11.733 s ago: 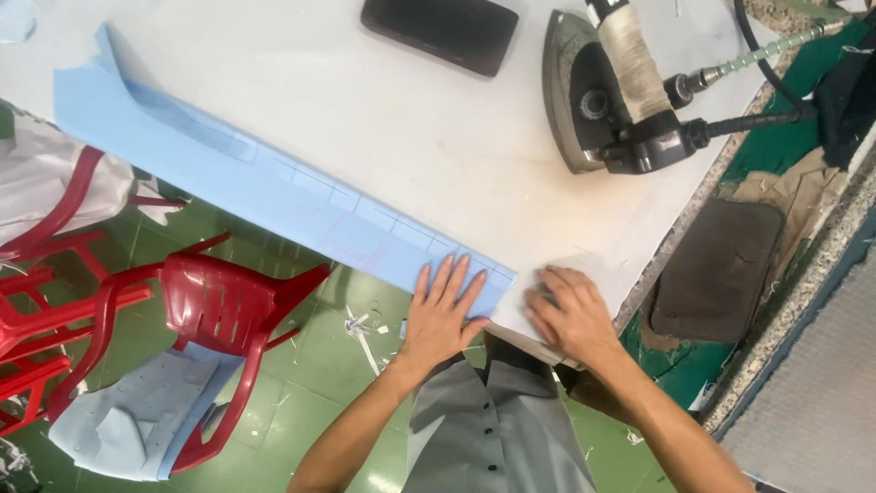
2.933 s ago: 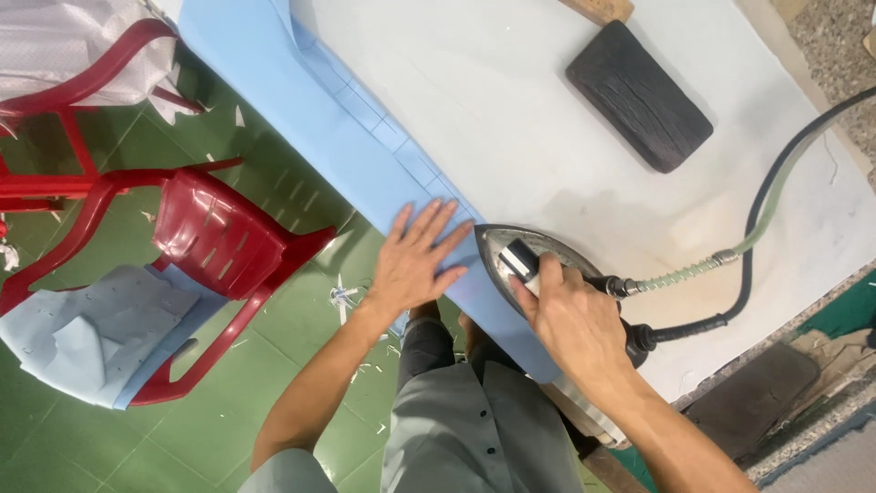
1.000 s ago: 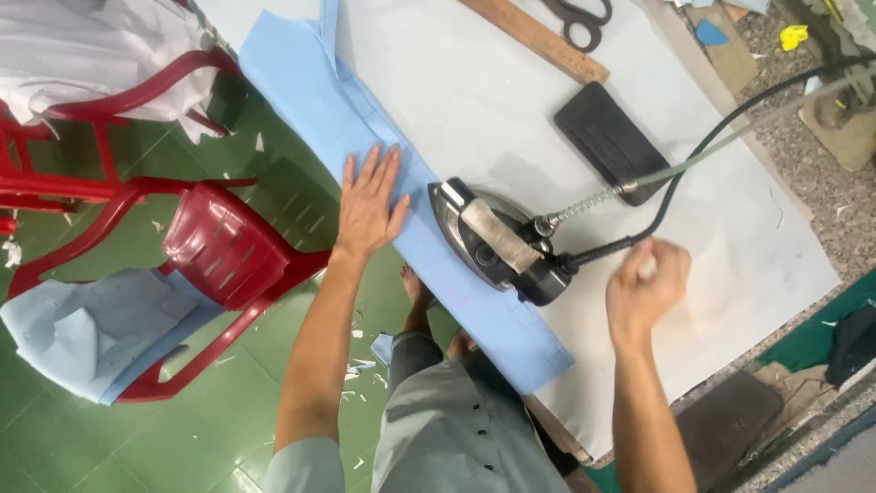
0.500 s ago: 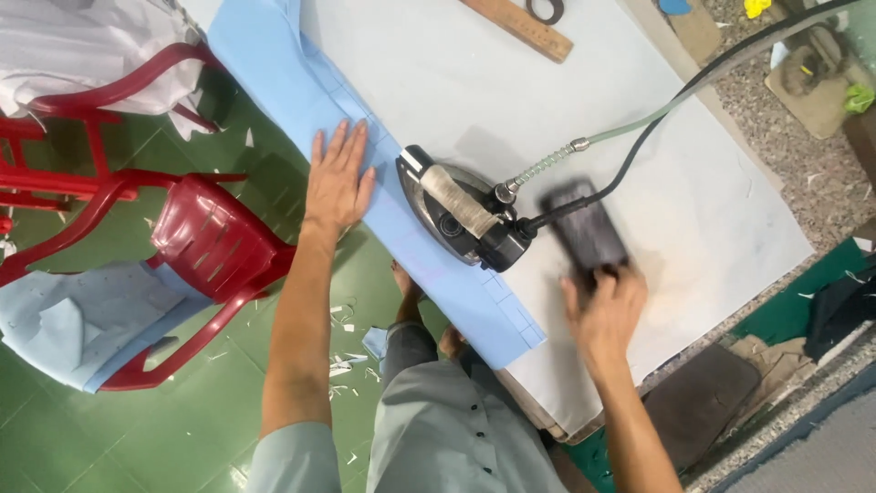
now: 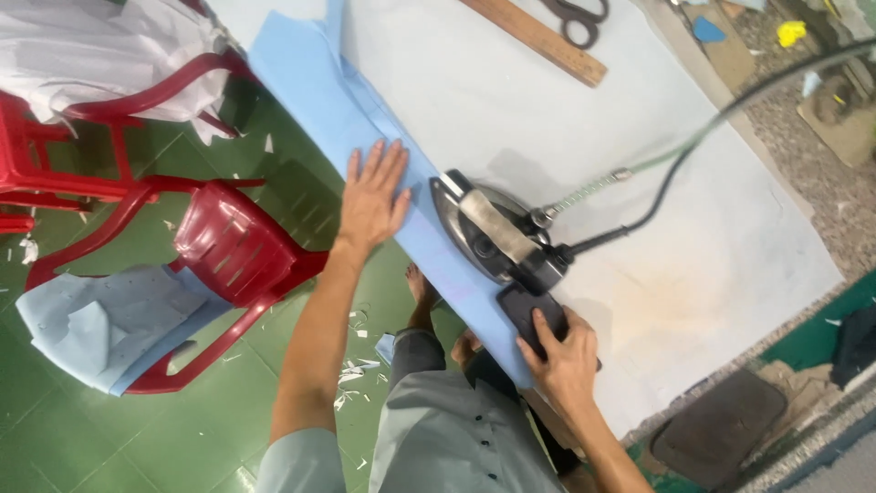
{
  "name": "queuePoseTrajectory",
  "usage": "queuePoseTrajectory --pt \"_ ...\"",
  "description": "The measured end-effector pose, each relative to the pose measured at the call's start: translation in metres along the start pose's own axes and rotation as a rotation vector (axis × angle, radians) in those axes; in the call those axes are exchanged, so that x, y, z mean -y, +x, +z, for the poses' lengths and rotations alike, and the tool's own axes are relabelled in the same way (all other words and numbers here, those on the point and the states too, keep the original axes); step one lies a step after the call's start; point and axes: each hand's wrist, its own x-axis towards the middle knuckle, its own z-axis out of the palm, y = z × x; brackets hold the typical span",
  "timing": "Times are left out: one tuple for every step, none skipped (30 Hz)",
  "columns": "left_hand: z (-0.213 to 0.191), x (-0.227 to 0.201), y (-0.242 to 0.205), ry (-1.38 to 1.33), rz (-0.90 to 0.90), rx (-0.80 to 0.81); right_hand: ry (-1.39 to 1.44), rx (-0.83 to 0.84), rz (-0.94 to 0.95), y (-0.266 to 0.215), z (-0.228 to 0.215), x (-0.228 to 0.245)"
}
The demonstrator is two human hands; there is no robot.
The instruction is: The person irons a light blue piece of fabric on a white table, smoothing it with their hands and using an iron. They then use a wooden ruler and a blue marker to draw a grid pattern on the fabric.
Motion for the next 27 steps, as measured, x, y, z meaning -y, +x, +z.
queuePoseTrajectory --pt "0.002 0.003 -0.001 0.001 -0.007 0.000 0.004 0.003 -0.005 -0.003 -0.001 0.005" --pt "0.004 0.005 0.000 0.001 0.007 -0.019 -0.029 -0.010 0.013 -0.004 -0.003 0.009" --pt "0.006 0.007 0.002 0.002 0.020 -0.039 -0.062 -0.024 0.031 -0.005 -0.005 0.012" --pt "0.009 0.010 0.001 0.004 0.017 -0.045 -0.062 -0.028 0.025 0.005 -0.013 0.022" --pt "0.012 0.013 0.002 0.009 0.047 -0.098 -0.045 -0.109 -0.053 0.015 -0.022 0.031" --pt "0.015 0.016 0.001 0.014 0.080 -0.144 -0.026 -0.188 -0.123 0.022 -0.030 0.042" --pt "0.014 0.027 0.003 0.017 0.081 -0.143 -0.024 -0.190 -0.122 0.045 -0.037 0.052" --pt "0.014 0.037 0.007 -0.020 0.146 -0.191 -0.043 -0.250 -0.186 0.068 -0.045 0.062" --pt "0.014 0.048 0.012 -0.057 0.211 -0.238 -0.062 -0.310 -0.249 0.091 -0.052 0.071" --pt "0.003 0.064 0.024 -0.057 0.219 -0.236 -0.064 -0.314 -0.242 0.109 -0.053 0.077" --pt "-0.008 0.079 0.036 -0.040 0.200 -0.187 -0.107 -0.274 -0.214 0.127 -0.055 0.083" --pt "-0.017 0.093 0.049 -0.026 0.182 -0.138 -0.151 -0.232 -0.185 0.145 -0.057 0.088" --pt "-0.028 0.109 0.063 -0.027 0.190 -0.135 -0.154 -0.233 -0.176 0.152 -0.054 0.089" --pt "-0.039 0.124 0.078 0.020 0.156 -0.027 -0.209 -0.165 -0.124 0.159 -0.051 0.091" --pt "-0.049 0.139 0.092 0.069 0.122 0.081 -0.264 -0.097 -0.071 0.166 -0.049 0.093" --pt "-0.052 0.152 0.103 0.068 0.133 0.086 -0.266 -0.096 -0.059 0.167 -0.045 0.092" --pt "-0.055 0.164 0.114 0.084 0.124 0.104 -0.294 -0.049 -0.039 0.167 -0.040 0.090" --pt "-0.058 0.175 0.126 0.101 0.117 0.124 -0.321 -0.001 -0.015 0.167 -0.036 0.090" --pt "-0.060 0.183 0.135 0.101 0.131 0.131 -0.322 -0.001 0.001 0.166 -0.034 0.089" --pt "-0.061 0.190 0.144 0.137 0.092 0.173 -0.332 -0.019 -0.040 0.165 -0.032 0.087" --pt "-0.063 0.195 0.152 0.173 0.053 0.213 -0.343 -0.037 -0.080 0.162 -0.031 0.085" --pt "-0.061 0.195 0.152 0.173 0.057 0.216 -0.343 -0.036 -0.075 0.160 -0.031 0.084" --pt "-0.061 0.194 0.152 0.135 -0.049 0.009 -0.338 -0.011 -0.069 0.156 -0.032 0.083" --pt "-0.060 0.193 0.151 0.097 -0.160 -0.200 -0.334 0.013 -0.067 0.153 -0.032 0.081" --pt "-0.056 0.180 0.139 0.097 -0.158 -0.202 -0.334 0.011 -0.067 0.155 -0.033 0.081" --pt "-0.050 0.166 0.126 0.004 -0.140 -0.383 -0.343 0.019 -0.095 0.155 -0.035 0.079" --pt "-0.044 0.151 0.113 -0.089 -0.118 -0.563 -0.352 0.028 -0.124 0.155 -0.037 0.078"
